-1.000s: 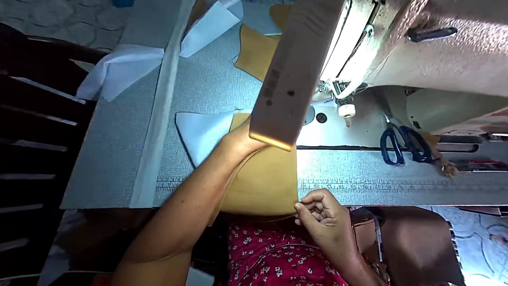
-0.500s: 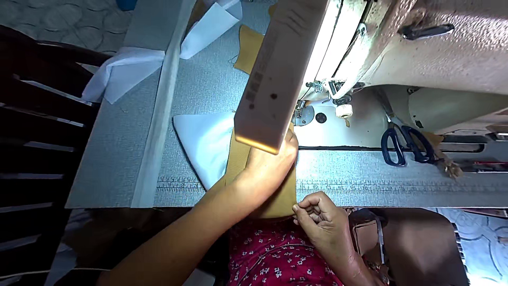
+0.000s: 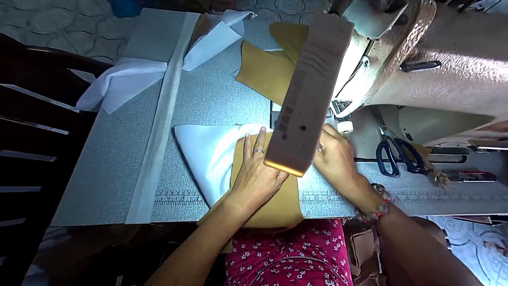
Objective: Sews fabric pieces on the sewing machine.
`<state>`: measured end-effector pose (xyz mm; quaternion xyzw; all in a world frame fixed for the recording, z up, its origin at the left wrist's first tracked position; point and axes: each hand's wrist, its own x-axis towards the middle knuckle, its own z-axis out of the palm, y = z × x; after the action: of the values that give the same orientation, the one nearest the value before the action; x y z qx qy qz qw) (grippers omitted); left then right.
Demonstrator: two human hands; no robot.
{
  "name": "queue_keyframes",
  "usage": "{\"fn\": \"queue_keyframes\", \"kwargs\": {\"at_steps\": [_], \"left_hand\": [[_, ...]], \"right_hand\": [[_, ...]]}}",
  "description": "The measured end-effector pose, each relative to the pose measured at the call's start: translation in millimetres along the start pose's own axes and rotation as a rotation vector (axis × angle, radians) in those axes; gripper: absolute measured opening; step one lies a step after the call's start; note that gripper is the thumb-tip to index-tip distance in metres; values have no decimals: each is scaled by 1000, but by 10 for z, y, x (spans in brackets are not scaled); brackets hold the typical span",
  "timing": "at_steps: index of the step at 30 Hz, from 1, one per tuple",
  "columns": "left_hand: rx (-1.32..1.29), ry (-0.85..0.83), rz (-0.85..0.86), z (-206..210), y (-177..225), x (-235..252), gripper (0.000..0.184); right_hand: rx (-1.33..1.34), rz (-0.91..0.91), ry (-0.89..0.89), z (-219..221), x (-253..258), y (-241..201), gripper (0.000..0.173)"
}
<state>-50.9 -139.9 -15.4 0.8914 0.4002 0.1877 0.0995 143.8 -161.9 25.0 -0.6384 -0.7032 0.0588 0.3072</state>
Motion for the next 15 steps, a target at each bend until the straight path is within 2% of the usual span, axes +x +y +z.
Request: {"fn": "queue_keyframes", "kwargs": {"at_steps": [3,6,7,11,15], "left_hand": [[-20,-8,-13,-10,21,0,46],[-19,-30,-17,-49,47,12,45],[-17,-39,-17,-55,52,9,46],[-49,-41,-16,-65,36,20,46],[-54,-80,-30,-66,32,51,47]], "right_hand": [[-139,-118,57,77,83,-33,22],[-263,-171,-19,80,117,-34,37],[-276,-160,-56,83,110,-29,37],[-129,-130,9,81,74,50,11],[-108,-101,-17,-16,43,135,11]]}}
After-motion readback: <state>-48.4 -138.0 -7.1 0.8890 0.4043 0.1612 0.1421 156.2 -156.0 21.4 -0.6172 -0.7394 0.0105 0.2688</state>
